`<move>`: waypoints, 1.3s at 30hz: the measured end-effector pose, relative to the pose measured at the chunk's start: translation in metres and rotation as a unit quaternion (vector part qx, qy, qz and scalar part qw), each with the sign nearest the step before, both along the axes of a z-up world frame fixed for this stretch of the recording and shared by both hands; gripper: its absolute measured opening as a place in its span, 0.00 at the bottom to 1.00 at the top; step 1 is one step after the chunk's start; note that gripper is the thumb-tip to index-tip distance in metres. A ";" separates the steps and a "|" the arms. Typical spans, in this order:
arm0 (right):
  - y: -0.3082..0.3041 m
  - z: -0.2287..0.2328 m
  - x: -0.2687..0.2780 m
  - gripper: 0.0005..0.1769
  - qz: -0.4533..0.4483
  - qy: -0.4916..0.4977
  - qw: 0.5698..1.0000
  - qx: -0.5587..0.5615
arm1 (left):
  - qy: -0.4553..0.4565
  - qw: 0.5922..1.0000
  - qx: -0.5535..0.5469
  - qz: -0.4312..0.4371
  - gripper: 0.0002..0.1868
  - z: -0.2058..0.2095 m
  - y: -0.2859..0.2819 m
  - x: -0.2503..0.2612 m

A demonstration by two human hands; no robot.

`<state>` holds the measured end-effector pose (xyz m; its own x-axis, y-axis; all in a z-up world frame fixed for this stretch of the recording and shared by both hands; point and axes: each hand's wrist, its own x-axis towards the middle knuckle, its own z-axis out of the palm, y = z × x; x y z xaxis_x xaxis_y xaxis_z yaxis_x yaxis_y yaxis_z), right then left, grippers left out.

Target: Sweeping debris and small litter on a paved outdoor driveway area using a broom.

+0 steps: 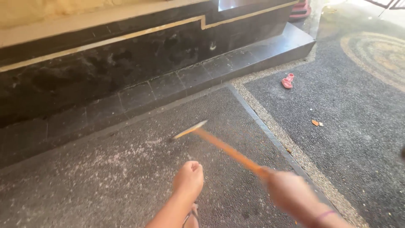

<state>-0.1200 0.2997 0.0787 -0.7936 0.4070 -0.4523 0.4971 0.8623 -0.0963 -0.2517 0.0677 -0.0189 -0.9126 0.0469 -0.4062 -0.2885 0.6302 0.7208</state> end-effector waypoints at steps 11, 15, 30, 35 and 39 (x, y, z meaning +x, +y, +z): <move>-0.100 -0.038 -0.076 0.29 0.219 0.018 0.973 -0.065 | 0.004 0.999 0.036 -0.008 0.19 0.034 -0.008 -0.064; -0.052 -0.045 -0.080 0.31 0.098 -0.086 0.991 -0.002 | 0.017 0.999 0.034 -0.038 0.19 0.007 -0.013 -0.096; 0.006 -0.032 -0.088 0.22 -0.211 0.040 0.977 0.010 | -0.008 0.995 0.061 -0.079 0.19 0.024 0.011 -0.142; -0.075 0.000 -0.138 0.22 -0.092 0.005 0.995 -0.035 | 0.007 0.992 0.067 -0.106 0.20 0.023 0.026 -0.153; -0.105 -0.008 -0.157 0.26 0.081 0.037 0.994 -0.068 | -0.003 0.993 0.065 -0.102 0.20 0.037 0.027 -0.159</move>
<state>-0.2770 0.1947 0.0703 -0.8766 0.2104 -0.4329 0.3404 0.9068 -0.2486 -0.4105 0.0950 0.0184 -0.8758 0.2833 -0.3908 -0.1696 0.5775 0.7986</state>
